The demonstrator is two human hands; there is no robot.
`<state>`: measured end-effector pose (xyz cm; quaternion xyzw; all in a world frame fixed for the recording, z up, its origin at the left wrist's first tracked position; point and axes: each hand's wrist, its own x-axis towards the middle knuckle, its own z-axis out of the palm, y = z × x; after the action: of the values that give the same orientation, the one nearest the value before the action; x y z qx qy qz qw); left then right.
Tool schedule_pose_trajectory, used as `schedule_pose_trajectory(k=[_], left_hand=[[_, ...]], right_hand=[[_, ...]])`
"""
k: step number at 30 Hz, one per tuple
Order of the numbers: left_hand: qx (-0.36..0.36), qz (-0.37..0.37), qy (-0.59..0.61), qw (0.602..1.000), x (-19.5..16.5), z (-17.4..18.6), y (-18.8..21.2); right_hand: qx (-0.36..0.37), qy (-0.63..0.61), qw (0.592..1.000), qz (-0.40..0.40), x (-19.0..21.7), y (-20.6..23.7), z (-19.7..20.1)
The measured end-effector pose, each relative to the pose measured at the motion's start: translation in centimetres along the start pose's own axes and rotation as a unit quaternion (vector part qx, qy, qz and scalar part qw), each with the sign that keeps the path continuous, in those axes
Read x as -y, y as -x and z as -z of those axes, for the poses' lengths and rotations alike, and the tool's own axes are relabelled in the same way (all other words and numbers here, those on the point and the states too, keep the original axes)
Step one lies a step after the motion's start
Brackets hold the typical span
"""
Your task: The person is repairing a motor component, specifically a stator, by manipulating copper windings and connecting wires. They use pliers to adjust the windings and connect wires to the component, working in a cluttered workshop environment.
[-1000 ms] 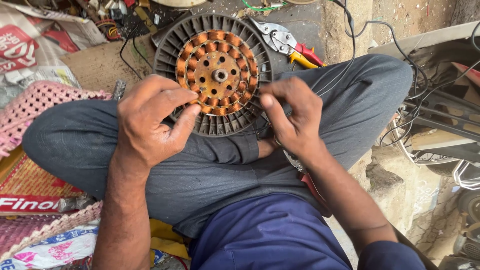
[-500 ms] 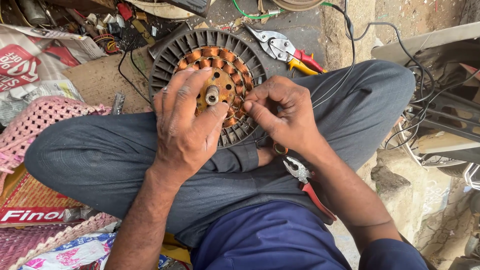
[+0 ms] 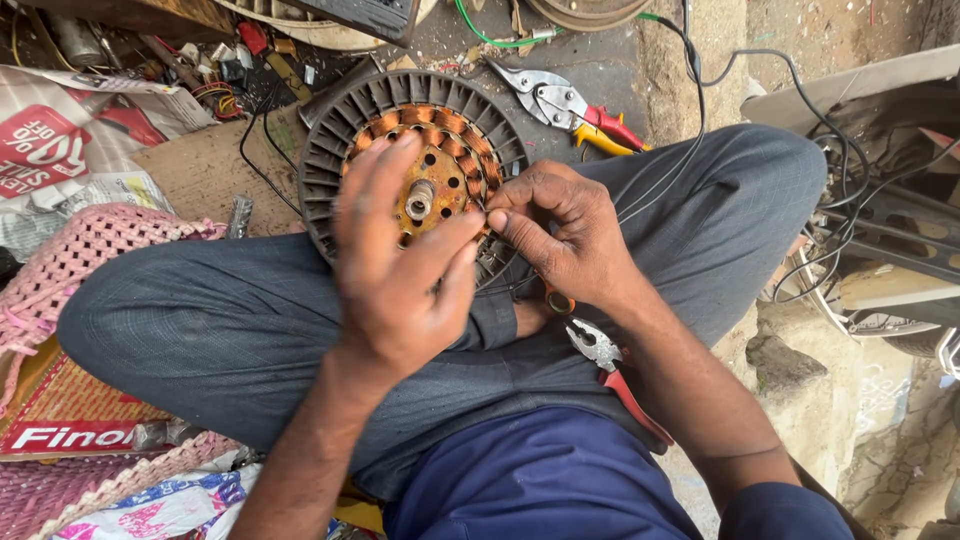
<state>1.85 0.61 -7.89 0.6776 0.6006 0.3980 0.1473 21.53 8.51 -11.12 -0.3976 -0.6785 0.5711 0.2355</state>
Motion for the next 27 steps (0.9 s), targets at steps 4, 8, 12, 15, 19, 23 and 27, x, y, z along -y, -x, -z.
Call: schedule_pose_trajectory(k=[4,8,12,15,19,23,27], left_hand=[[0.025,0.033,-0.054,0.998,0.5,-1.9,0.3],[0.045,0.033,-0.048,0.997,1.6,-2.3,1.0],[0.041,0.034,-0.047,0.997,2.0,-2.7,1.0],[0.044,0.031,-0.054,0.997,2.2,-2.9,1.0],[0.049,0.037,-0.053,0.997,2.5,-3.0,1.1],[0.046,0.038,-0.061,0.996,2.8,-3.2,1.3],[0.035,0.038,-0.051,0.997,2.6,-3.3,1.1]], right_hand=[[0.014,0.009,1.000,0.018,0.0,0.0,0.2],[0.022,0.001,1.000,0.013,-0.2,-0.2,0.3],[0.021,-0.001,1.000,0.008,-0.4,-0.2,0.4],[0.021,0.002,1.000,0.002,-0.6,-0.2,0.5],[0.018,-0.007,1.000,0.021,-0.8,-0.3,0.5],[0.013,-0.008,0.999,0.040,-1.0,-0.3,0.4],[0.017,-0.018,0.999,0.035,-1.1,-0.3,0.5]])
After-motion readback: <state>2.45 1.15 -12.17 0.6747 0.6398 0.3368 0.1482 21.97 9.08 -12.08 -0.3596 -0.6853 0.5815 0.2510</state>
